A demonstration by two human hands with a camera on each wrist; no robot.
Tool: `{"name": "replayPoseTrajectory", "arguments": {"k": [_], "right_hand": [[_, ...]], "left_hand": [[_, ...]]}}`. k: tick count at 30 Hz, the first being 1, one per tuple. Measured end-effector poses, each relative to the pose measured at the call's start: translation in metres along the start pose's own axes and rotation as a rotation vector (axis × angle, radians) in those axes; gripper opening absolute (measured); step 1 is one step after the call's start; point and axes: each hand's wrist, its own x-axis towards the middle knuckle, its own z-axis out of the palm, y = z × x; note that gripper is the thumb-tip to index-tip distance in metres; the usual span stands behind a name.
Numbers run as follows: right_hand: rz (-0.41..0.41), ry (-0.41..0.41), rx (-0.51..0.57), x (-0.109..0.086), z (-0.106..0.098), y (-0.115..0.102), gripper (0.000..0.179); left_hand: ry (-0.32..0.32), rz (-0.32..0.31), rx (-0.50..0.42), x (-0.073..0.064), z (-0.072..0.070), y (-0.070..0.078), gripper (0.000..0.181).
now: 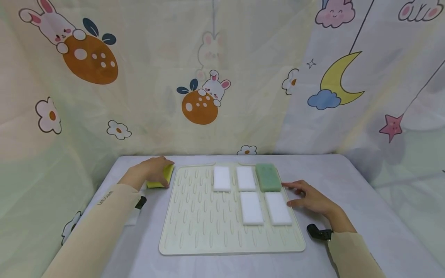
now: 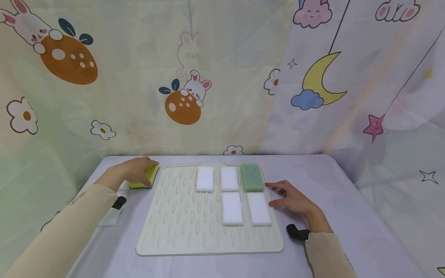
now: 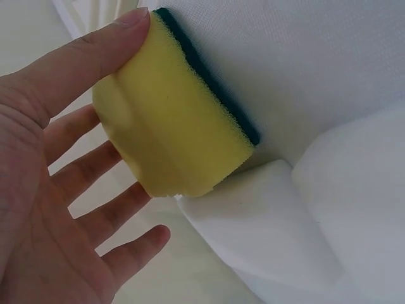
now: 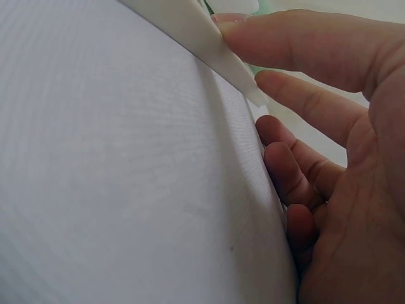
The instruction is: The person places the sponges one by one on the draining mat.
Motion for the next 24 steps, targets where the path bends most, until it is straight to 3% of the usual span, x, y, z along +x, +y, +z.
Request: {"name": "replayPoseTrajectory", "arguments": {"k": [24], "right_hand": [[-0.019,-0.003,-0.007,0.0004,0.0005,0.0006,0.076]], "left_hand": [[0.03,0.019,0.051,-0.0099,-0.0054,0.0036,0.091]]}}
